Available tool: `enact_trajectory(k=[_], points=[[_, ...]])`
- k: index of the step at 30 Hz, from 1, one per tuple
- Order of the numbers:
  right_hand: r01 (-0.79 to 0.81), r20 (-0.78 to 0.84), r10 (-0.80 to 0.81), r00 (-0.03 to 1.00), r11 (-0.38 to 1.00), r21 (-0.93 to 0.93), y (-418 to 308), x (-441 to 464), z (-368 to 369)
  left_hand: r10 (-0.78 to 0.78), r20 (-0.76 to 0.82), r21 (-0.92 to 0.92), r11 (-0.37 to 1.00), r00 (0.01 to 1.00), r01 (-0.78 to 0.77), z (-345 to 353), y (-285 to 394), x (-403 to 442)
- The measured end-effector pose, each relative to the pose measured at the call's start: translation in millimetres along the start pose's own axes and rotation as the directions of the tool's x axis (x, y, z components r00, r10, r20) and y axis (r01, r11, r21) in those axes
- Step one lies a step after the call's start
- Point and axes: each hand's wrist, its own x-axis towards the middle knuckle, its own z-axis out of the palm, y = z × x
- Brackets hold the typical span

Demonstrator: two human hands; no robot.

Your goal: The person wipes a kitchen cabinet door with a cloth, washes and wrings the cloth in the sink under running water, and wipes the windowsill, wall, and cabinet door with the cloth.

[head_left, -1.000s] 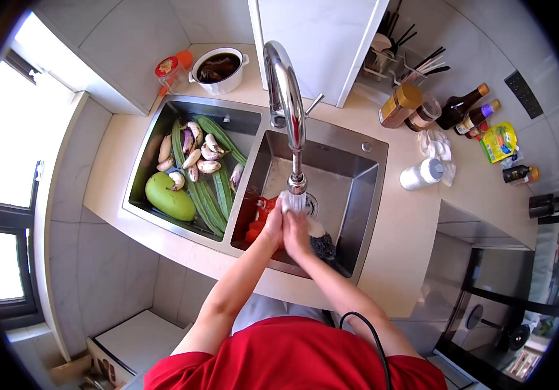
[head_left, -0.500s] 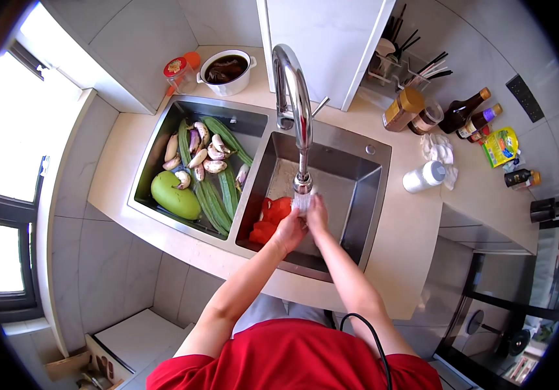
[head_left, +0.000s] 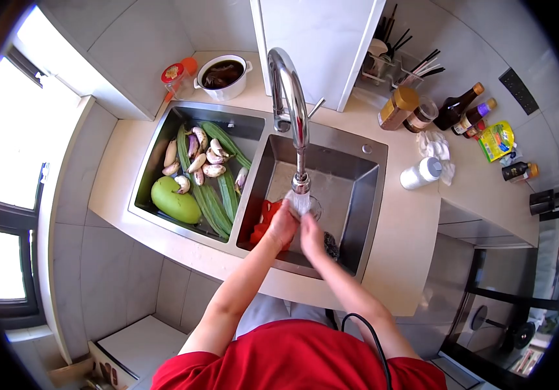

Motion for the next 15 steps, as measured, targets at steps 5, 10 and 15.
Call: enact_trajectory(k=[5,10,15], points=[[0.259,0.097,-0.242,0.965,0.933,-0.248,-6.1,14.5,13.4,0.023,-0.203,0.080,0.997,0.979,-0.007,10.4,6.4,7.7],[-0.211,-0.113,0.253,0.961,0.933,0.291,42.9,74.3,2.3,-0.047,-0.121,0.196,0.978,0.992,0.071,16.4,-8.0,-9.5],[-0.481,0.351,0.333,0.875,0.524,0.703,37.4,73.6,-47.0,-0.148,-0.097,0.175,0.971,0.984,0.163,-7.3,29.9,-9.2]])
